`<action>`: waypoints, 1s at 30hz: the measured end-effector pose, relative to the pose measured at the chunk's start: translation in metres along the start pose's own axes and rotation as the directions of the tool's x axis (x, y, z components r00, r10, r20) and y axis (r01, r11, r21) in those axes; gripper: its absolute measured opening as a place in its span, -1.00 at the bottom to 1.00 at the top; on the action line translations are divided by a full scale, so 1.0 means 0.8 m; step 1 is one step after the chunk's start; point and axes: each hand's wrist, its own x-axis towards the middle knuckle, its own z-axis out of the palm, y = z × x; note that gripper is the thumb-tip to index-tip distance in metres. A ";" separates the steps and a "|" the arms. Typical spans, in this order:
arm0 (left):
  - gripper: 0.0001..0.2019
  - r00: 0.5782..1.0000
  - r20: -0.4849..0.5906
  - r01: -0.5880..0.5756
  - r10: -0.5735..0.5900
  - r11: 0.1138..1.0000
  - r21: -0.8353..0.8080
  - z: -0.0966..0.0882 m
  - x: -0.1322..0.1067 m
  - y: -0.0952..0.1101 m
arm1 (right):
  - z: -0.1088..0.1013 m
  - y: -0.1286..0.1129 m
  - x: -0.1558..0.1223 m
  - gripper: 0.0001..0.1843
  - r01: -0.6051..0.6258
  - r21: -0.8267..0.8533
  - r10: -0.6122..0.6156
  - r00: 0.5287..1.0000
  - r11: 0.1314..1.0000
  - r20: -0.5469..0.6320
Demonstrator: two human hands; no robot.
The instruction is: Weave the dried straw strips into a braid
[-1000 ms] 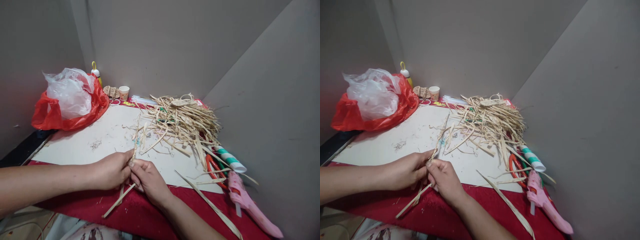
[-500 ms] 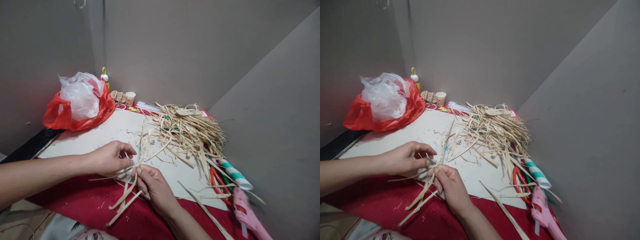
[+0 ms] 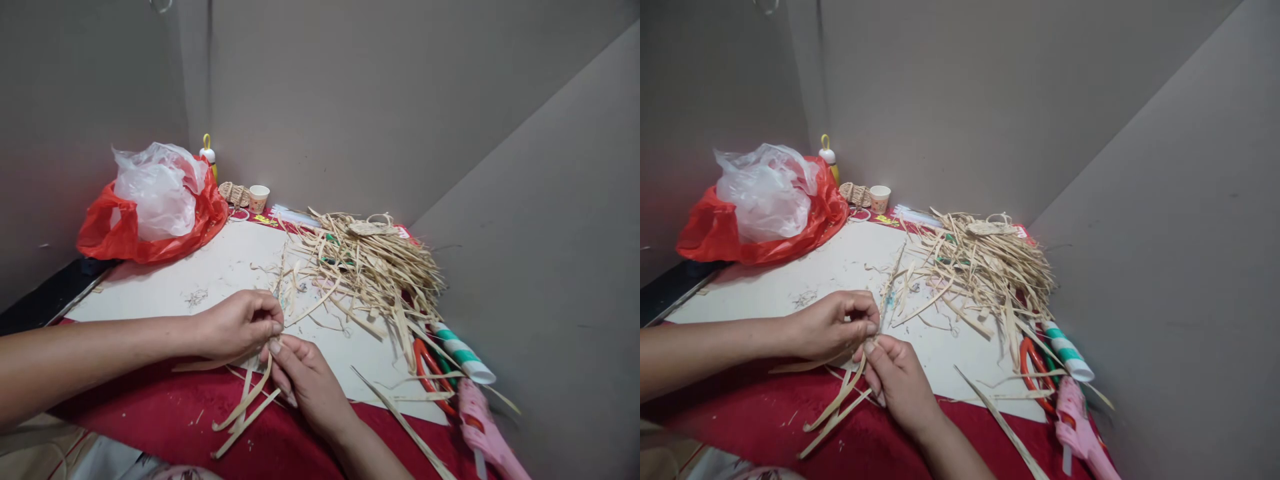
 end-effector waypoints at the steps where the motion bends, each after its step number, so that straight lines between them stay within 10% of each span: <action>1: -0.89 0.999 -0.032 0.024 -0.026 0.999 -0.048 -0.001 0.002 -0.003 | 0.000 0.000 0.000 -0.65 -0.001 0.001 0.001 1.000 1.000 0.005; 6: -0.77 0.967 -0.161 0.150 -0.199 0.949 -0.277 -0.004 0.011 -0.020 | -0.001 -0.001 0.000 -0.65 -0.028 0.048 0.028 1.000 0.998 0.014; 10: -0.67 0.973 0.030 0.221 -0.229 0.889 -0.401 0.000 0.002 -0.025 | -0.001 -0.001 0.001 -0.64 -0.040 0.057 0.040 0.999 0.998 0.011; 18: -0.86 0.985 -0.089 -0.124 0.151 0.959 0.255 -0.002 -0.007 -0.002 | -0.002 -0.001 0.001 -0.61 -0.028 -0.005 0.028 1.000 1.000 -0.008; 24: -0.89 0.997 0.028 -0.078 0.073 0.952 0.295 0.002 0.003 0.002 | -0.004 0.003 0.001 -0.63 -0.046 -0.030 0.046 0.999 0.998 0.003; 30: -0.90 0.994 -0.112 -0.003 0.019 0.989 0.146 0.001 0.002 -0.011 | -0.004 -0.001 0.001 -0.65 -0.054 0.027 0.053 0.998 0.998 0.013</action>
